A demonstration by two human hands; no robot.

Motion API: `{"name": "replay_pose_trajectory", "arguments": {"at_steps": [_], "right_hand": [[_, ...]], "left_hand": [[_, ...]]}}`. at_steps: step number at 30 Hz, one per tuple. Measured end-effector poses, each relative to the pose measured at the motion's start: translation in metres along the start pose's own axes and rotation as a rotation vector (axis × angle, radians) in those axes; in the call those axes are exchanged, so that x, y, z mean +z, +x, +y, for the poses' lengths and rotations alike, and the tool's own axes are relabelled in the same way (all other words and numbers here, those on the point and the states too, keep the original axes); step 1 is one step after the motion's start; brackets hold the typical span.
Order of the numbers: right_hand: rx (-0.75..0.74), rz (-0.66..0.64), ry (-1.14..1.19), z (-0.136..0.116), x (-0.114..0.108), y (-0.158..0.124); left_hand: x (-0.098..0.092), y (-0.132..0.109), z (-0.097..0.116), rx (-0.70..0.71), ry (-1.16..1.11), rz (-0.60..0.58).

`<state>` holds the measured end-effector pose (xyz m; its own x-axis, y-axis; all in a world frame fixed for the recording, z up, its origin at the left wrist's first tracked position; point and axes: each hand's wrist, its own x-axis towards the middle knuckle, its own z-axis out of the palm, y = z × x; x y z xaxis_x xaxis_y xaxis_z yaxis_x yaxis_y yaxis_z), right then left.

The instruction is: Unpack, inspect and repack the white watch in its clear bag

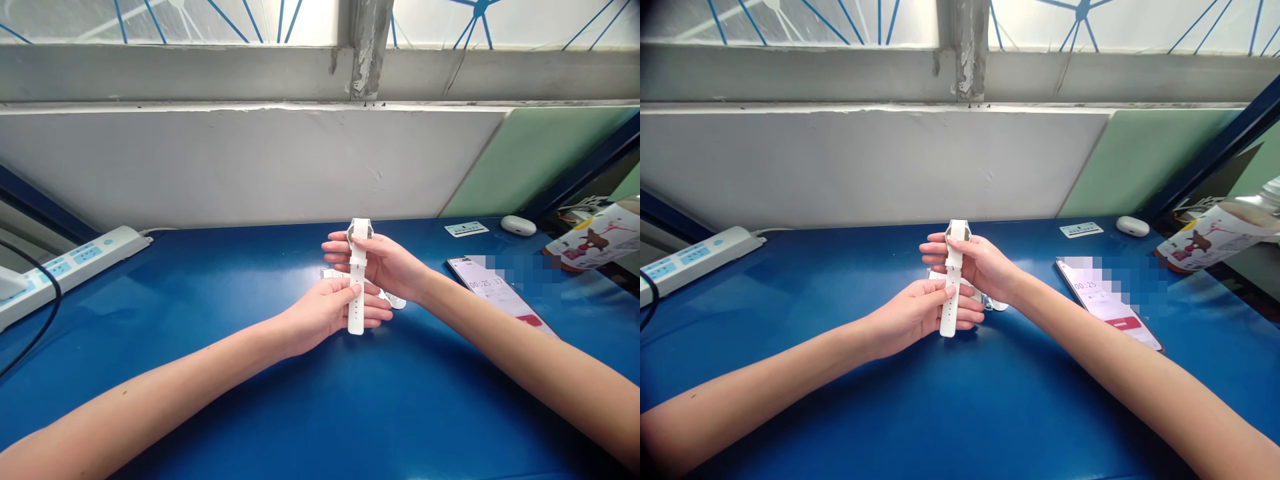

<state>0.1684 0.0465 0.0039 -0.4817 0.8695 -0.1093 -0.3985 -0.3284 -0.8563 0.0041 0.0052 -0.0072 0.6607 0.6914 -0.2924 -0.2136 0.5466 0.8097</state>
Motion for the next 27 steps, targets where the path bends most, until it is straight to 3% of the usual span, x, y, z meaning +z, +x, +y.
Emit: {"name": "replay_pose_trajectory", "arguments": {"at_steps": [5, 17, 27], "right_hand": [[-0.009, 0.065, 0.056, -0.002, 0.001, 0.0], [0.049, 0.028, 0.196, -0.007, 0.01, -0.003], [0.108, 0.017, 0.274, -0.007, 0.007, -0.001]], "left_hand": [[0.001, 0.0, 0.004, -0.003, -0.018, 0.019], [-0.003, 0.001, 0.002, -0.049, -0.021, 0.04], [-0.002, -0.001, 0.001, -0.056, 0.001, -0.036]]}}
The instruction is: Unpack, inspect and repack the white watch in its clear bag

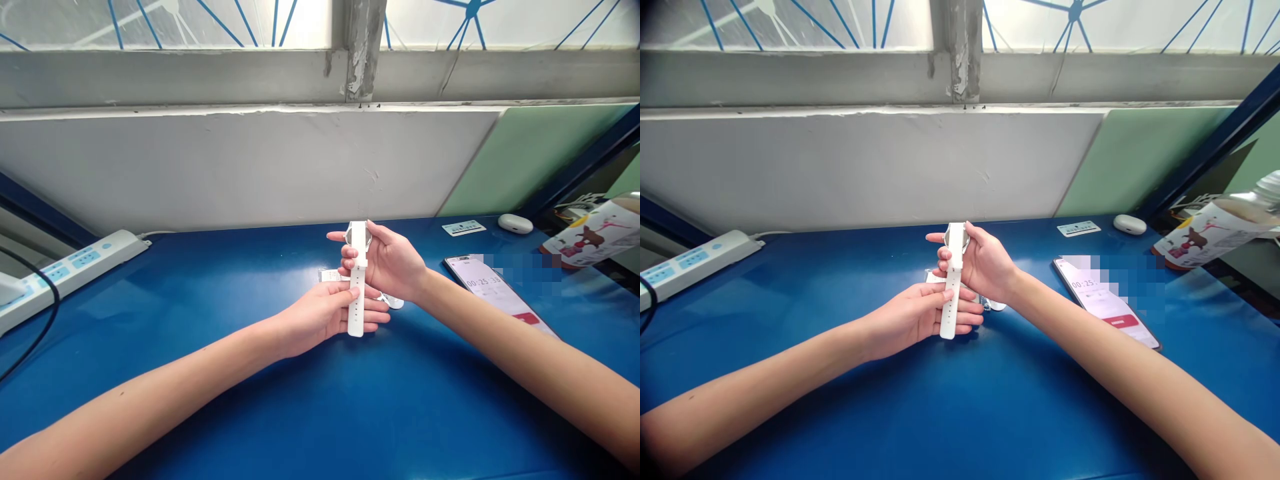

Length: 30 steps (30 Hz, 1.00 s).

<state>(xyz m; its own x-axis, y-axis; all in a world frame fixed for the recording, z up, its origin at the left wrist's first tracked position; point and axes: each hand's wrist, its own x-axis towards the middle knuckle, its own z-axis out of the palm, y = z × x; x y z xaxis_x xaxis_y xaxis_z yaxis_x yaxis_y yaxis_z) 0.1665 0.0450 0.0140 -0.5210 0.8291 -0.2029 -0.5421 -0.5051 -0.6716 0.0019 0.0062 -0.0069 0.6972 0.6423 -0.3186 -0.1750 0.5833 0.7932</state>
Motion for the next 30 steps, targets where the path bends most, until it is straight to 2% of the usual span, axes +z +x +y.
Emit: {"name": "replay_pose_trajectory", "arguments": {"at_steps": [2, 7, 9, 11, 15, 20, 26, 28, 30], "right_hand": [[-0.019, -0.001, 0.036, -0.001, 0.001, -0.001], [-0.197, 0.028, 0.098, -0.013, 0.002, -0.004], [-0.252, 0.06, 0.082, -0.017, 0.002, -0.004], [-0.286, 0.078, 0.049, -0.018, 0.002, -0.003], [-0.292, 0.06, -0.088, -0.01, 0.004, -0.003], [-0.29, 0.031, -0.438, 0.001, 0.01, -0.008], [-0.58, 0.162, -0.836, 0.006, 0.011, -0.009], [-0.534, 0.146, -0.843, 0.008, 0.009, -0.008], [-0.413, 0.092, -0.795, 0.009, 0.007, -0.007]], "left_hand": [[0.0, -0.001, 0.0, -0.006, 0.015, -0.016], [0.0, -0.006, 0.001, -0.032, -0.014, -0.199], [0.0, -0.008, 0.0, -0.026, 0.001, -0.225], [0.0, -0.008, 0.0, -0.003, 0.006, -0.194], [0.0, -0.003, 0.001, 0.099, -0.023, -0.055], [0.0, 0.0, 0.004, 0.218, 0.009, 0.036], [0.001, -0.002, 0.004, 0.193, 0.075, 0.064], [0.003, -0.002, 0.004, 0.157, 0.079, 0.048], [0.005, -0.003, 0.004, 0.126, 0.084, 0.028]]}}
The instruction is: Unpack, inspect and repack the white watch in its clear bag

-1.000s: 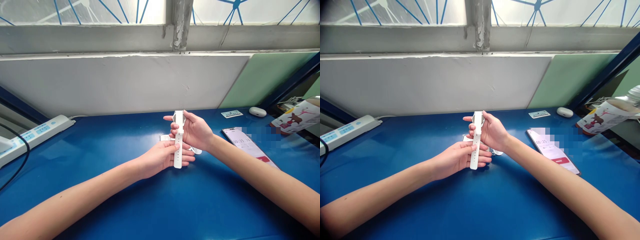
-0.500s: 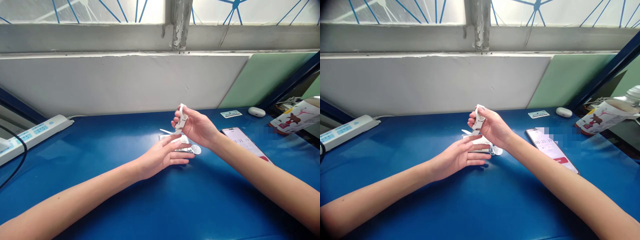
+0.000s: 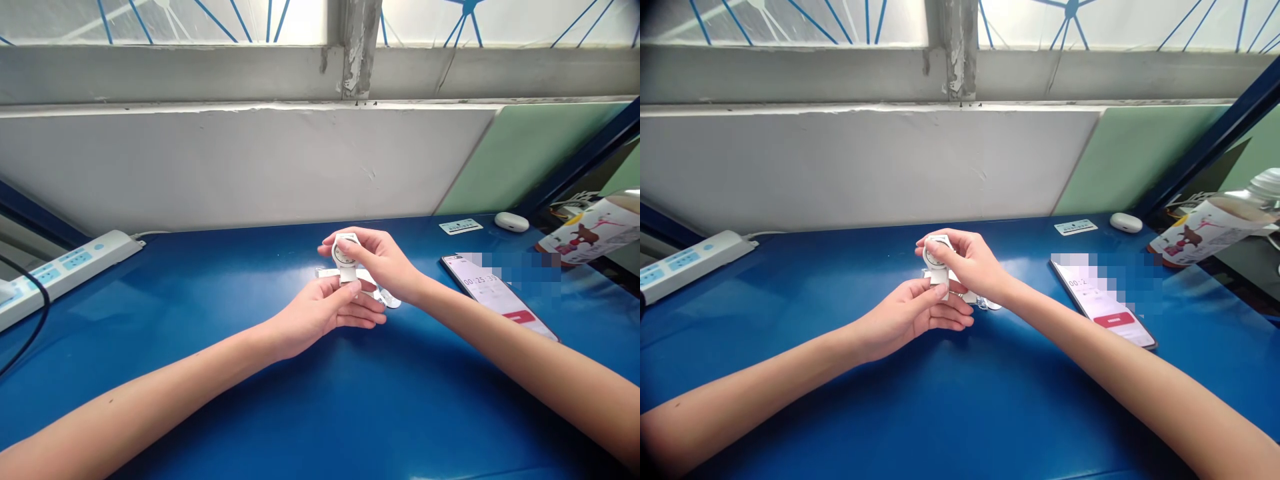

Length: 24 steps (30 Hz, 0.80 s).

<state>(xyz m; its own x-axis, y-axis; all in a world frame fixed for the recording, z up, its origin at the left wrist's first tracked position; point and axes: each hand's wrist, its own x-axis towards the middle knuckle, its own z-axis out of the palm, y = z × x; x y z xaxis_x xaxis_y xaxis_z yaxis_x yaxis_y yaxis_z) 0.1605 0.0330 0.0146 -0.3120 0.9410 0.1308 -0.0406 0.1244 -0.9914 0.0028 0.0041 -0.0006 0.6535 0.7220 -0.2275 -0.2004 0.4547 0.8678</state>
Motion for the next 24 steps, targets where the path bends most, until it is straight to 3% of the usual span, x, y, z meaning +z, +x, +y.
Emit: {"name": "replay_pose_trajectory", "arguments": {"at_steps": [3, 13, 18, 24], "right_hand": [[0.088, -0.077, 0.112, 0.002, -0.001, 0.0], [0.246, -0.105, 0.346, -0.001, -0.007, 0.004], [0.257, -0.236, 0.494, -0.01, -0.006, 0.003], [0.251, -0.273, 0.591, -0.012, -0.007, 0.003]], "left_hand": [[0.002, -0.001, 0.001, -0.023, 0.015, -0.011], [0.003, -0.001, -0.001, -0.016, 0.019, 0.019], [0.005, -0.002, -0.003, -0.01, 0.096, 0.008], [0.0, 0.001, -0.005, -0.03, 0.112, 0.046]]}}
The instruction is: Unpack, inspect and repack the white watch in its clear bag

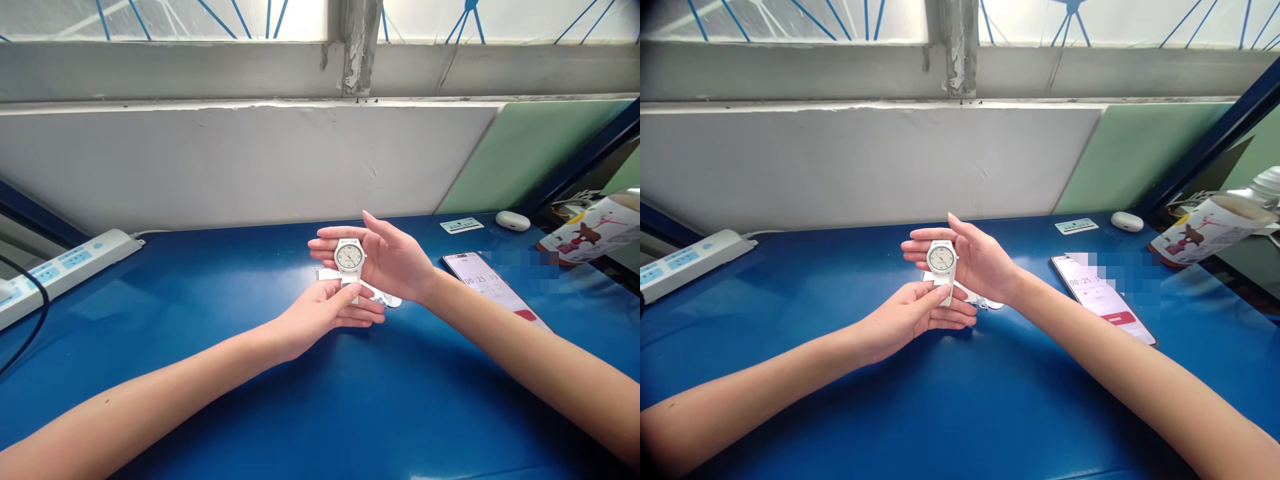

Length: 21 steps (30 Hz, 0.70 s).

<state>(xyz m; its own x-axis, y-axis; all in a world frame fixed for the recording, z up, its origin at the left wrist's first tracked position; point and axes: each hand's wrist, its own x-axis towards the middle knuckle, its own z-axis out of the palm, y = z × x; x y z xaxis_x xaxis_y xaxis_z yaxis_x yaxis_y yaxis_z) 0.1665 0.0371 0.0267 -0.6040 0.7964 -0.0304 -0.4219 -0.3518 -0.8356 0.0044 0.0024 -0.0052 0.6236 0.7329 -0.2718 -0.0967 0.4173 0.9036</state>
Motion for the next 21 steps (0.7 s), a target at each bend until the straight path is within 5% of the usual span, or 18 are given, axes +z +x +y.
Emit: {"name": "replay_pose_trajectory", "arguments": {"at_steps": [15, 21], "right_hand": [[-0.026, 0.07, -0.052, 0.003, 0.001, 0.0], [-0.148, 0.097, -0.262, -0.004, 0.004, -0.001]], "left_hand": [[-0.006, 0.004, -0.002, 0.02, -0.001, 0.032], [0.008, -0.007, 0.008, 0.18, 0.159, 0.04]]}}
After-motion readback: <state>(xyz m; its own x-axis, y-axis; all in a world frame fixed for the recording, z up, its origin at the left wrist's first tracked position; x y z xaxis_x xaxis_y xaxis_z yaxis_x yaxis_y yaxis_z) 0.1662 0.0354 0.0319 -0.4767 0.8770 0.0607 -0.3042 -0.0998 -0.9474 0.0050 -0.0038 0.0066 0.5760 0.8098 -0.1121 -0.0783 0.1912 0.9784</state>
